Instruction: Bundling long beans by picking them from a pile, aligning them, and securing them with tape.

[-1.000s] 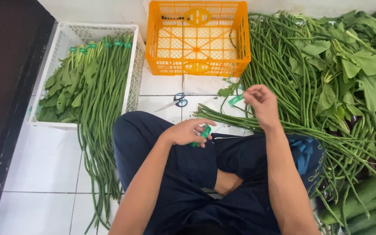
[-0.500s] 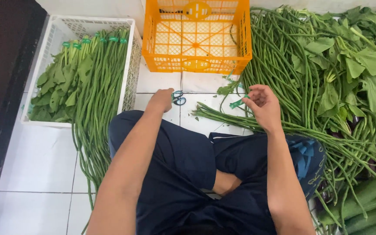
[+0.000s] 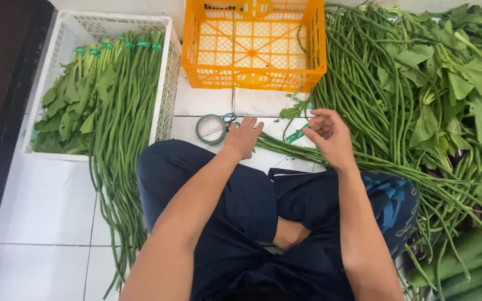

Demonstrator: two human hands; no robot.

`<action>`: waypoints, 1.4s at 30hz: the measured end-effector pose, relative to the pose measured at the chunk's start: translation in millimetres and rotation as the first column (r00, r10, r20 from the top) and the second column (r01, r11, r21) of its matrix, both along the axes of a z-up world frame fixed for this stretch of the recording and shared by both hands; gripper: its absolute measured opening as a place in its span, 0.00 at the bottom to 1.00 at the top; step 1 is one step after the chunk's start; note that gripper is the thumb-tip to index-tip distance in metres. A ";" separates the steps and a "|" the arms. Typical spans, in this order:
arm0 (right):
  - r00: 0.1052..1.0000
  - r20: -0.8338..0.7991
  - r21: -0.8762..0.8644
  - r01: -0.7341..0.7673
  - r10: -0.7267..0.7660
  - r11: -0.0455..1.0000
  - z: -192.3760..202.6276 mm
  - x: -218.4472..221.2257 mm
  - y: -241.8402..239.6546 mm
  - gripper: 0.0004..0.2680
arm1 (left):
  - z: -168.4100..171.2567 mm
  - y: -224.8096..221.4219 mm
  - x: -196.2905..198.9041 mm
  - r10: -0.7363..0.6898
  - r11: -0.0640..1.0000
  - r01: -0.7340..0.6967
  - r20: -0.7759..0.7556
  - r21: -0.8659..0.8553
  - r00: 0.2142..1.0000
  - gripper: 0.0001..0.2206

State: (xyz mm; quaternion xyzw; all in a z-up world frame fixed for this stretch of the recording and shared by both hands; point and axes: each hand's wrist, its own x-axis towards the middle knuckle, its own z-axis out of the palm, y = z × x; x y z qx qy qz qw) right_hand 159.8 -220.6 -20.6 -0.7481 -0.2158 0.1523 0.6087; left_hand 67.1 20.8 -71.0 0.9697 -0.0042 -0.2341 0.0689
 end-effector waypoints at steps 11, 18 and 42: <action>0.992 0.120 -0.042 0.046 -0.040 0.998 -8.7 -4.6 16.7 0.14 | -67.4 -10.5 16.3 -0.088 0.984 0.071 0.097 0.162 0.991 0.10; 0.960 0.254 -0.345 -0.025 0.120 0.938 -14.4 -15.1 32.7 0.17 | -74.6 -14.2 19.5 -0.101 0.975 0.084 0.079 0.204 0.992 0.13; 0.533 0.812 -0.449 0.314 0.236 0.837 -47.4 -35.8 52.9 0.09 | 77.9 -31.9 -38.4 0.488 0.672 -0.249 0.165 -0.697 0.857 0.11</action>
